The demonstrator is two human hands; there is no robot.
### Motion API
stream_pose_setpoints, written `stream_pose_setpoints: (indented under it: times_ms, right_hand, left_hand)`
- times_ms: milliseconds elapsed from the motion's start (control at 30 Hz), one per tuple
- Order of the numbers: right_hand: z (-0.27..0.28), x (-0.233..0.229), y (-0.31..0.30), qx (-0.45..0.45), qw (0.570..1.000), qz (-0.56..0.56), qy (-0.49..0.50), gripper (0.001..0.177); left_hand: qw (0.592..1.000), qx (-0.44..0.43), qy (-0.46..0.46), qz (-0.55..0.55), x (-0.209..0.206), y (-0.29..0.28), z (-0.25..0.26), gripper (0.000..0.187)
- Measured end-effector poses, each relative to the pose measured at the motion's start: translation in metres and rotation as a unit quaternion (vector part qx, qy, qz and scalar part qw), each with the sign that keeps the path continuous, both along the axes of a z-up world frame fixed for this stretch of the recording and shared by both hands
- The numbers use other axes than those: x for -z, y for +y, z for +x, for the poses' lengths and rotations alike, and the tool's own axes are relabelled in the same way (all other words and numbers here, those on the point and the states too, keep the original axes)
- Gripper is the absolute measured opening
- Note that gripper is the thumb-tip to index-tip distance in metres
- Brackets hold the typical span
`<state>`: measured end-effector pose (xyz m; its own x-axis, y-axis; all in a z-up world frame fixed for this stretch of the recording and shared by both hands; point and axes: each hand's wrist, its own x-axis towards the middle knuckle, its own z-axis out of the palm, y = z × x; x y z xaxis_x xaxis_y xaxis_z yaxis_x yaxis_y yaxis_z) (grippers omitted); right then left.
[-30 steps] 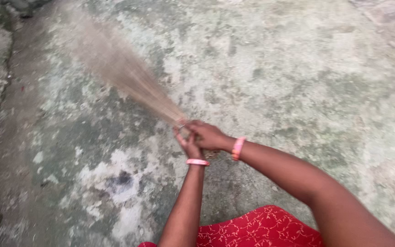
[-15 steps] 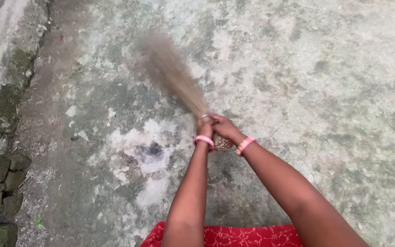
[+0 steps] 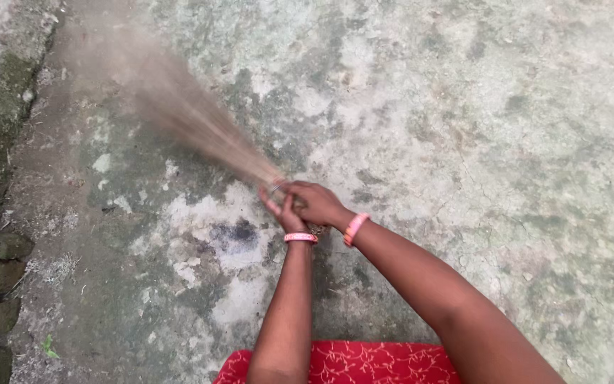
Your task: The person sweeps debris across a concrete floor using a handheld bundle of straw by hand.
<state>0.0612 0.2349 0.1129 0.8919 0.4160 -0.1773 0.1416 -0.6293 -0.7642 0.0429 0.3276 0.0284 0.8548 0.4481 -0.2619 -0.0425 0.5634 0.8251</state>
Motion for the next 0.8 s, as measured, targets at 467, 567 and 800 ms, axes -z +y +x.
stream_pose_setpoints:
  times_ms: [467,567,800]
  right_hand:
    - [0.104,0.071,-0.051,0.273,0.920,0.270,0.085,0.063]
    - [0.071,0.096,-0.096,0.404,0.795,0.434,0.130,0.066]
    - [-0.077,0.073,-0.142,0.576,0.721,0.386,-0.002,0.071]
  left_hand:
    - [0.960,0.225,0.119,0.112,0.039,-0.027,0.166,0.098]
    - [0.810,0.391,0.166,0.405,0.026,-0.094,0.160,0.102]
    - [0.698,0.560,0.089,0.438,-0.013,-0.184,0.034,0.098]
